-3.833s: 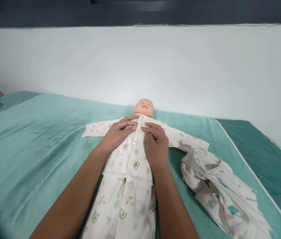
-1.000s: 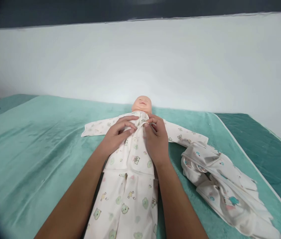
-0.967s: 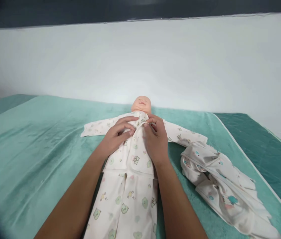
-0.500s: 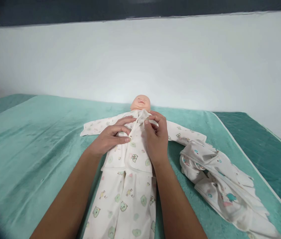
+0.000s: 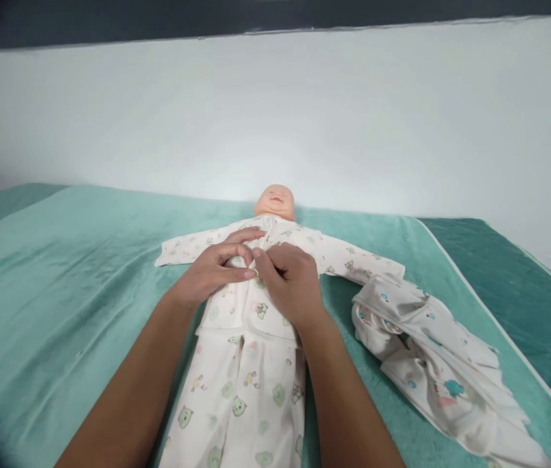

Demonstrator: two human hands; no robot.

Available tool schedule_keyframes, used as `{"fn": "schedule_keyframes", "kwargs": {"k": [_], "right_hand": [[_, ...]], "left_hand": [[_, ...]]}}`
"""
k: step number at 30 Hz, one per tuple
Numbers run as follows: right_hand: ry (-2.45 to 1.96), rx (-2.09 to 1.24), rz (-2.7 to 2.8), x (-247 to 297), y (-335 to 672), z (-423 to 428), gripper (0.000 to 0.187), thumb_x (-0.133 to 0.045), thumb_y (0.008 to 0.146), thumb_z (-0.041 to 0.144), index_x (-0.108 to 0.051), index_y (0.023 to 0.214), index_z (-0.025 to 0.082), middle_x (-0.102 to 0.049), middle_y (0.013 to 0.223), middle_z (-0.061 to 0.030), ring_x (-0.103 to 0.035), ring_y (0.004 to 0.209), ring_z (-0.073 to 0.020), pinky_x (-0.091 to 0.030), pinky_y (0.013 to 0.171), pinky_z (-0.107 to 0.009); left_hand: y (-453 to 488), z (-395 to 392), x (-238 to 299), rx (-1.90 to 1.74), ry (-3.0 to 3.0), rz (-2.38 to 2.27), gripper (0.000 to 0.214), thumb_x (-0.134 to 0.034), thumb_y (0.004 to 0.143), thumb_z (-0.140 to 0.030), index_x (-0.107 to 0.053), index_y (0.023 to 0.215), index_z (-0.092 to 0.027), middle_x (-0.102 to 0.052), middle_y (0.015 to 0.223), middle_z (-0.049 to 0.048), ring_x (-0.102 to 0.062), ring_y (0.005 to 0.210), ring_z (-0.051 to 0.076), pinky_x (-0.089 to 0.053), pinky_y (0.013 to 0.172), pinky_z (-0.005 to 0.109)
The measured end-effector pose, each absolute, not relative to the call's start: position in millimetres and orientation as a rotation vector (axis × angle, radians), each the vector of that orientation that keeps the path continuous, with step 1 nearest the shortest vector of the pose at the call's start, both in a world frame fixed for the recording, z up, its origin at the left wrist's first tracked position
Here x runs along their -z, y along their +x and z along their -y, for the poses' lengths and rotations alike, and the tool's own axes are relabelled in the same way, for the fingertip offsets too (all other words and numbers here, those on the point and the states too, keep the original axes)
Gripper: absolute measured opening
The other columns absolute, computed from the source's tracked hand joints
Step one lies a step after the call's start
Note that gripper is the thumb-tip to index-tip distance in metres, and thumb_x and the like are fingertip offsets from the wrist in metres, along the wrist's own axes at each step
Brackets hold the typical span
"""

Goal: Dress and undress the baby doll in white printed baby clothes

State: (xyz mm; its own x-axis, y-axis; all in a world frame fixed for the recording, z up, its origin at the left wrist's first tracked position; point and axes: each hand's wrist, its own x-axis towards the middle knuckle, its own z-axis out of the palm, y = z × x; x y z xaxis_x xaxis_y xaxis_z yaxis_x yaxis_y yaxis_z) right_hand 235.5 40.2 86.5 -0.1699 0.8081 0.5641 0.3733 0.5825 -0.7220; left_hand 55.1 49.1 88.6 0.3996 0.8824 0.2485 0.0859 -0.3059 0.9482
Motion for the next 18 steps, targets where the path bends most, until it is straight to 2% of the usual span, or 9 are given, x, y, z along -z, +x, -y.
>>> {"fn": "schedule_keyframes", "kwargs": {"k": [6,12,18], "right_hand": [[-1.079,-0.414,1.791,-88.1,233.0,-39.6,0.048,-0.053,0.097,0.033,-0.033,0.055,0.02,-0.035,0.051,0.0041,-0.037,0.056,-0.0116,-0.027,0.058,-0.031],[-1.025,-0.557,1.762,-88.3,236.2,-40.2,0.046,-0.053,0.097,0.037,-0.05,0.054,0.021,-0.051,0.055,0.002,-0.048,0.058,-0.013,-0.037,0.062,-0.03],[-0.991,-0.641,1.713,-89.5,237.2,-40.7,0.046,-0.054,0.097,0.036,-0.055,0.053,0.021,-0.054,0.054,0.0018,-0.052,0.059,-0.0132,-0.04,0.065,-0.03]], "left_hand": [[56.2,-48.9,-87.5,-1.054,1.669,-0.872,0.019,-0.08,0.077,-0.036,-0.067,0.073,-0.022,-0.05,0.152,0.002,-0.031,0.15,0.029,-0.031,0.119,0.05],[53.7,-51.0,-85.4,-1.082,1.681,-0.837,0.011,-0.072,0.084,-0.035,-0.075,0.08,-0.025,-0.056,0.147,0.0013,-0.032,0.15,0.027,-0.025,0.124,0.051],[51.6,-52.4,-86.4,-1.068,1.733,-0.811,0.011,-0.075,0.082,-0.035,-0.075,0.078,-0.025,-0.054,0.15,0.0019,-0.033,0.149,0.029,-0.025,0.123,0.051]]}}
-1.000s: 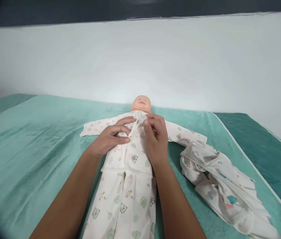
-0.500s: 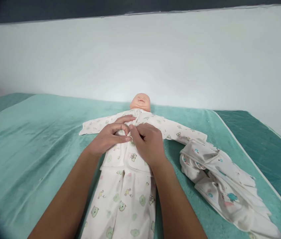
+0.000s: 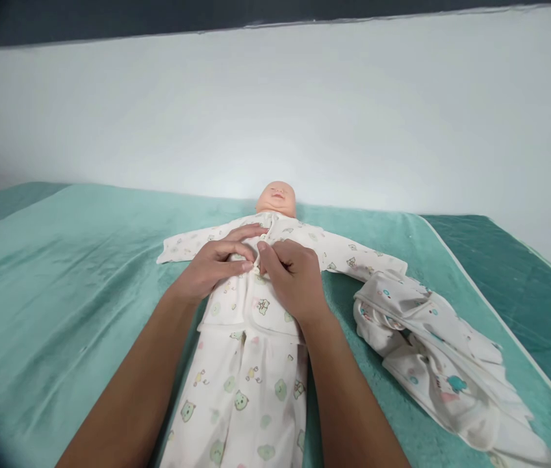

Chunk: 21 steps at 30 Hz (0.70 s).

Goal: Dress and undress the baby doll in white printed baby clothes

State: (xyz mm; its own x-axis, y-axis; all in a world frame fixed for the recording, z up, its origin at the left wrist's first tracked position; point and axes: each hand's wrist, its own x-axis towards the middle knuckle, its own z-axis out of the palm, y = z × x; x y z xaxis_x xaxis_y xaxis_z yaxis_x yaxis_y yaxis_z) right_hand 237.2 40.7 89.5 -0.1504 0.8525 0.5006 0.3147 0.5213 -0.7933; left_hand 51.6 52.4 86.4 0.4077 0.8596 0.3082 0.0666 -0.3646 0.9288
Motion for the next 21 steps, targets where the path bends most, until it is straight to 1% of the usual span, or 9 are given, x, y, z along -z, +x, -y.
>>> {"fn": "schedule_keyframes", "kwargs": {"k": [5,9,12,17,21], "right_hand": [[-1.038,-0.622,1.68,-88.5,235.8,-41.1,0.046,-0.056,0.096,0.037,-0.055,0.054,0.02,-0.054,0.055,0.0021,-0.052,0.058,-0.0123,-0.039,0.064,-0.03],[-1.056,-0.575,1.677,-88.2,235.2,-41.4,0.045,-0.056,0.096,0.037,-0.056,0.055,0.02,-0.055,0.056,0.0019,-0.051,0.058,-0.0124,-0.038,0.063,-0.03],[-1.021,-0.593,1.705,-88.5,235.9,-41.5,0.044,-0.056,0.095,0.036,-0.056,0.054,0.02,-0.053,0.054,0.0021,-0.051,0.058,-0.0128,-0.038,0.063,-0.03],[-0.961,-0.663,1.721,-89.1,237.9,-41.3,0.044,-0.057,0.095,0.035,-0.058,0.053,0.021,-0.055,0.054,0.0019,-0.053,0.06,-0.0134,-0.04,0.063,-0.03],[-0.951,-0.696,1.698,-89.9,238.2,-40.7,0.044,-0.057,0.095,0.036,-0.062,0.054,0.021,-0.055,0.055,0.0018,-0.052,0.058,-0.013,-0.041,0.063,-0.03]], "left_hand": [[51.1,-52.1,-86.7,-1.021,1.764,-0.838,0.013,-0.077,0.079,-0.035,-0.071,0.077,-0.024,-0.053,0.15,0.0022,-0.03,0.15,0.029,-0.03,0.12,0.051],[52.3,-50.2,-87.8,-1.013,1.797,-0.859,0.013,-0.074,0.082,-0.032,-0.067,0.076,-0.023,-0.051,0.152,0.0025,-0.028,0.151,0.027,-0.038,0.114,0.047],[53.3,-49.4,-88.2,-1.024,1.808,-0.882,0.014,-0.073,0.083,-0.033,-0.065,0.076,-0.023,-0.049,0.153,0.0021,-0.03,0.151,0.027,-0.04,0.113,0.046],[53.6,-50.7,-86.7,-1.056,1.799,-0.875,0.016,-0.074,0.083,-0.035,-0.067,0.076,-0.023,-0.051,0.152,0.003,-0.034,0.148,0.028,-0.035,0.117,0.048],[52.0,-53.1,-84.3,-1.078,1.768,-0.846,0.014,-0.074,0.083,-0.035,-0.071,0.076,-0.023,-0.055,0.148,0.0022,-0.033,0.15,0.028,-0.028,0.122,0.05]]}}
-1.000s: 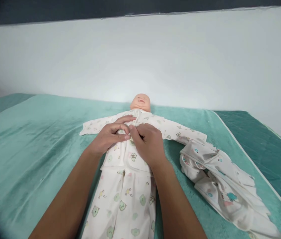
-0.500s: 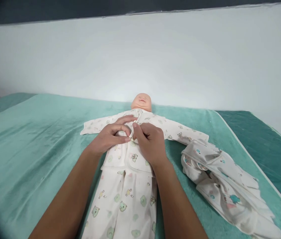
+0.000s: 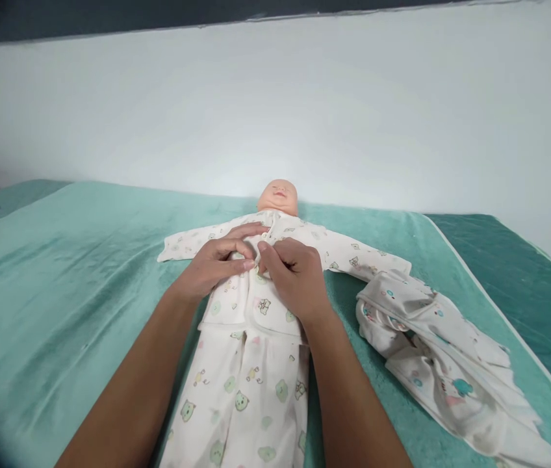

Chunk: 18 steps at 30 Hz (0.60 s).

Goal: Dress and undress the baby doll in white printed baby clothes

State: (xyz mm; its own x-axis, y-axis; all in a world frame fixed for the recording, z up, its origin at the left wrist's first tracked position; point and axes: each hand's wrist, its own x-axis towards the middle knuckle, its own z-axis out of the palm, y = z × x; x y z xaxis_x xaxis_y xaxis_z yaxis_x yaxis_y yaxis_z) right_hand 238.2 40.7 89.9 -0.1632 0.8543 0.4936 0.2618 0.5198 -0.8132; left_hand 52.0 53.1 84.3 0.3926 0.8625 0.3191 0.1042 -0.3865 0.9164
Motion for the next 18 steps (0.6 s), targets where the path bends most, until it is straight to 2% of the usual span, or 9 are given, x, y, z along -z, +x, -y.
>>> {"fn": "schedule_keyframes", "kwargs": {"k": [7,12,18], "right_hand": [[-0.981,-0.762,1.631,-89.8,237.7,-41.0,0.047,-0.056,0.096,0.041,-0.057,0.054,0.02,-0.053,0.054,0.0018,-0.05,0.057,-0.0123,-0.038,0.061,-0.029],[-1.011,-0.738,1.645,-89.2,237.7,-41.5,0.047,-0.052,0.098,0.044,-0.054,0.058,0.02,-0.048,0.055,0.0026,-0.045,0.057,-0.012,-0.034,0.059,-0.029],[-1.104,-0.662,1.654,-90.0,235.7,-42.2,0.05,-0.052,0.097,0.046,-0.044,0.055,0.02,-0.041,0.053,0.0036,-0.039,0.055,-0.0112,-0.03,0.055,-0.029]], "left_hand": [[51.5,-53.7,-82.3,-1.12,1.7,-0.771,0.011,-0.074,0.084,-0.037,-0.079,0.079,-0.029,-0.059,0.144,-0.0003,-0.037,0.147,0.027,-0.031,0.121,0.051],[51.6,-53.2,-82.2,-1.095,1.759,-0.759,0.01,-0.074,0.085,-0.038,-0.081,0.089,-0.034,-0.055,0.149,-0.0027,-0.035,0.149,0.027,-0.031,0.122,0.049],[54.2,-51.5,-85.5,-1.075,1.834,-0.828,0.015,-0.077,0.081,-0.037,-0.077,0.092,-0.028,-0.051,0.152,0.0012,-0.035,0.148,0.028,-0.03,0.122,0.048]]}}
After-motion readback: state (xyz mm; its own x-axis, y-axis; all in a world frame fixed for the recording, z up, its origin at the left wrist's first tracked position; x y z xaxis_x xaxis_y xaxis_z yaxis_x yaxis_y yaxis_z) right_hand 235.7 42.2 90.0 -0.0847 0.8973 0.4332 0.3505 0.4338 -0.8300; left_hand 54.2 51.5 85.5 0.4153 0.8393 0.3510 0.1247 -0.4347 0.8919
